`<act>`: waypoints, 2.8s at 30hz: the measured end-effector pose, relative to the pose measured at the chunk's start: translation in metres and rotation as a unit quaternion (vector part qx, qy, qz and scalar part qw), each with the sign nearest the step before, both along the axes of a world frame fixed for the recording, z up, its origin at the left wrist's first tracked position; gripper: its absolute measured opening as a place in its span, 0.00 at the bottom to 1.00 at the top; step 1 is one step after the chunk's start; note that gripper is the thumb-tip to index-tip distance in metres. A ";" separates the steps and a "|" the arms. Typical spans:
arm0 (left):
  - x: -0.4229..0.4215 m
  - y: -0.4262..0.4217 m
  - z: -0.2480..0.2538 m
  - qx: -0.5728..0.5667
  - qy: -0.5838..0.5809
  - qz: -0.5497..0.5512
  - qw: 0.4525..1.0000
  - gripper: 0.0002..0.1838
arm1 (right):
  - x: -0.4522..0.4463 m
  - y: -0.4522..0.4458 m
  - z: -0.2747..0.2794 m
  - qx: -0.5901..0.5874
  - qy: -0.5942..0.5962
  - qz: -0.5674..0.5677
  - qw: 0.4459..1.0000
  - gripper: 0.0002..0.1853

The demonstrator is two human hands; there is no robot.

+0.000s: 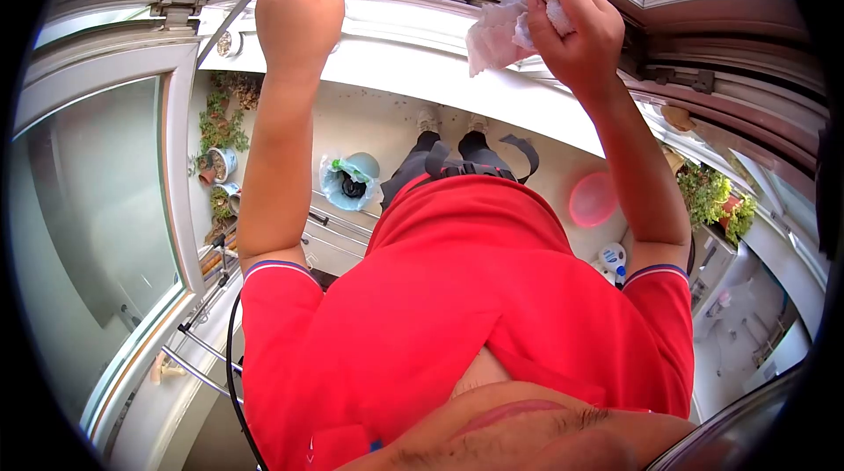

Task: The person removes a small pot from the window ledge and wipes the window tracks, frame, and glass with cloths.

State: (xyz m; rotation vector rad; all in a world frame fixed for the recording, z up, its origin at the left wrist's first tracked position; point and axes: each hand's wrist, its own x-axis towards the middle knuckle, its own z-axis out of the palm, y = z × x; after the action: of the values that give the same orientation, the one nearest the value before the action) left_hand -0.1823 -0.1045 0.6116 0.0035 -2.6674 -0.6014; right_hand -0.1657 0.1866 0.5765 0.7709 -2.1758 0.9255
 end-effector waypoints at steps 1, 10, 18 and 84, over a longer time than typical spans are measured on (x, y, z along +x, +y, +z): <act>0.000 0.005 0.003 -0.006 -0.052 0.027 0.998 0.15 | 0.001 0.000 0.000 -0.014 -0.013 0.001 1.000 0.13; 0.010 0.049 -0.025 0.069 -0.052 -0.129 0.988 0.08 | 0.001 -0.009 -0.005 0.007 0.018 -0.051 0.999 0.12; -0.002 0.051 -0.017 -0.024 -0.040 -0.230 0.972 0.07 | 0.003 -0.008 -0.004 0.011 0.014 -0.049 0.999 0.13; -0.029 -0.073 -0.002 -0.156 -0.104 -0.105 0.977 0.10 | 0.006 -0.007 -0.008 0.057 0.070 -0.063 0.994 0.13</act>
State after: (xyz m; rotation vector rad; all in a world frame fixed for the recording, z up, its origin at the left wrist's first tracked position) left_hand -0.2117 -0.1776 0.6095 -0.3254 -2.9625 -0.2476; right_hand -0.1601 0.1795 0.5682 0.7197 -2.1417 0.6676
